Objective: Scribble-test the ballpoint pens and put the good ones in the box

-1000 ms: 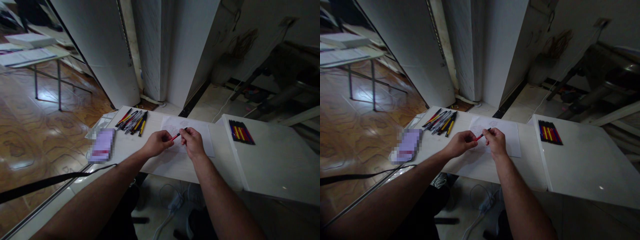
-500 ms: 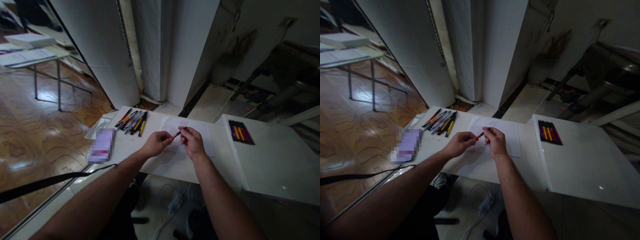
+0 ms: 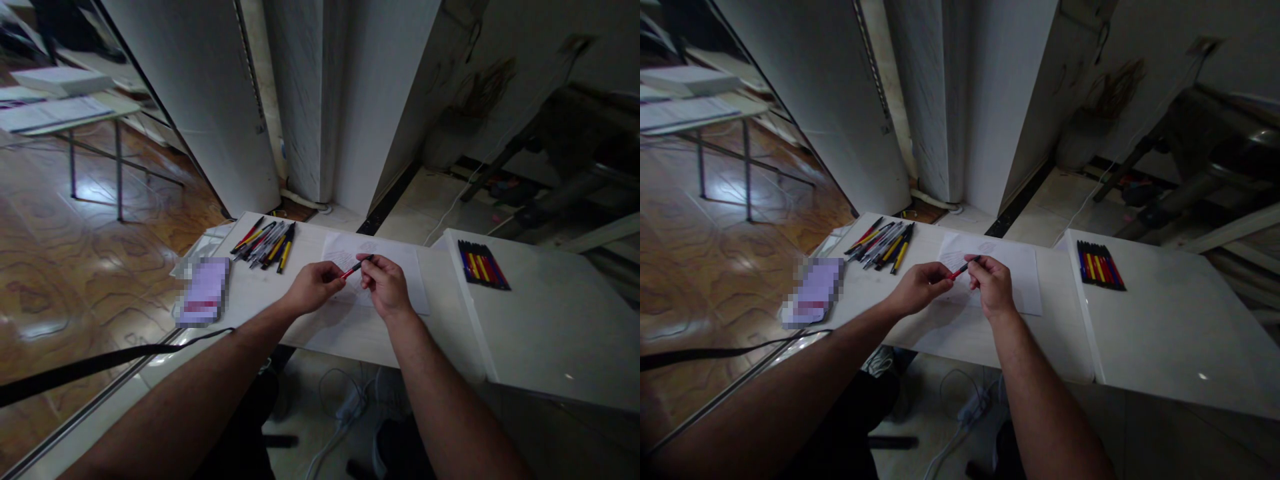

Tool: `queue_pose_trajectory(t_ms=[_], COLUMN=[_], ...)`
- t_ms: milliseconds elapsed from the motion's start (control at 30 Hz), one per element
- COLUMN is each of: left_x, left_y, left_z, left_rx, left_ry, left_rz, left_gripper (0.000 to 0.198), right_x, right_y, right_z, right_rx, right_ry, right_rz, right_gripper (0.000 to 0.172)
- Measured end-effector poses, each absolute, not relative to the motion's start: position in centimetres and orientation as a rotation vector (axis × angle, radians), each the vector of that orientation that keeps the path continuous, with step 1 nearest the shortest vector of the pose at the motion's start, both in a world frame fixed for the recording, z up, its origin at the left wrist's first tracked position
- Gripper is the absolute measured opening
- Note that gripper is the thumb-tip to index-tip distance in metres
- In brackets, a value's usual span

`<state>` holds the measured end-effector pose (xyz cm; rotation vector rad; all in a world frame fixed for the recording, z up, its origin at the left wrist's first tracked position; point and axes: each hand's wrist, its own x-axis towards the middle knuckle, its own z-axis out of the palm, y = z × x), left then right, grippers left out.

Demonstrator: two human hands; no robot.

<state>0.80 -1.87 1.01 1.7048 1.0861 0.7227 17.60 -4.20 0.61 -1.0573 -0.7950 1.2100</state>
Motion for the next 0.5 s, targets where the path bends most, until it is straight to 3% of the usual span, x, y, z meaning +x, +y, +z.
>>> queue_pose_trajectory(t_ms=[500], left_x=[0.79], left_y=[-1.61], left_z=[0.11], left_rx=[1.731], left_ry=[1.141], left_rz=[0.809], left_gripper=[0.021], right_x=[17.55], right_y=[-4.25], right_z=[0.64], right_rx=[-1.061], right_ry=[-0.818], right_rz=[1.192], right_gripper=[0.017])
